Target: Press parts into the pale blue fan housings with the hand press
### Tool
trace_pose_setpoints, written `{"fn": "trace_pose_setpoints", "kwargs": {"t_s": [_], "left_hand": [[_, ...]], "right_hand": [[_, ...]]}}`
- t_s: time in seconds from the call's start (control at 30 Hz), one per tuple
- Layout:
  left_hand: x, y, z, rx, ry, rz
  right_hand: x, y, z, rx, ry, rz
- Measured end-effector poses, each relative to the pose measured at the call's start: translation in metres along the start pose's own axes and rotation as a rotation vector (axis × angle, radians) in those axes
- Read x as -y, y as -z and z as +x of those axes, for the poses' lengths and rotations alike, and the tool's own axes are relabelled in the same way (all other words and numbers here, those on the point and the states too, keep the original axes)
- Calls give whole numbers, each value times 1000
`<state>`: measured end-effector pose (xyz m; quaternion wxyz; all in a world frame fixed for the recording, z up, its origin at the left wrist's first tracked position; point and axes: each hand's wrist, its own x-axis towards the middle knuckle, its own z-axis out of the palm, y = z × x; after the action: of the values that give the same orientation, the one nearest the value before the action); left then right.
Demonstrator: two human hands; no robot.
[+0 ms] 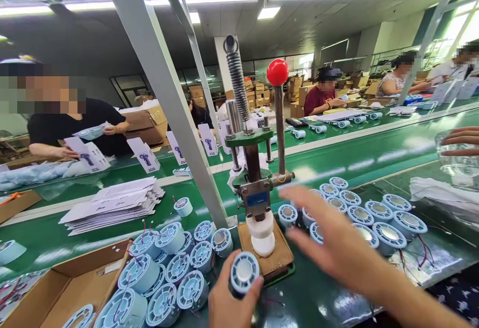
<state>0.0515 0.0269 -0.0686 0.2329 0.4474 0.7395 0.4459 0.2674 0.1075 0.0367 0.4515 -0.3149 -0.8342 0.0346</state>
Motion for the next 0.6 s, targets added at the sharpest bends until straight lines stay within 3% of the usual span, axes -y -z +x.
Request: {"fn": "trace_pose_setpoints", "kwargs": {"t_s": [0.07, 0.13, 0.2, 0.27, 0.37, 0.5, 0.6], "left_hand": [[-25, 0, 20, 10, -7, -54], [-42, -8, 35, 61, -33, -122], [-50, -22, 45, 134, -76, -201], [-50, -34, 50, 191, -115, -261], [-45, -42, 54, 231, -148, -304], [-40, -44, 55, 225, -171, -269], [-39, -43, 52, 241, -204, -205]], "right_hand": [[0, 41, 72, -236, 74, -16], [-3, 63, 138, -400, 101, -7], [-9, 69, 190, -428, 68, 83], [-16, 63, 223, -316, -1, 274], [-21, 49, 242, -169, -77, 528], [-19, 45, 242, -218, -114, 603], [-10, 59, 233, -220, -118, 578]]}}
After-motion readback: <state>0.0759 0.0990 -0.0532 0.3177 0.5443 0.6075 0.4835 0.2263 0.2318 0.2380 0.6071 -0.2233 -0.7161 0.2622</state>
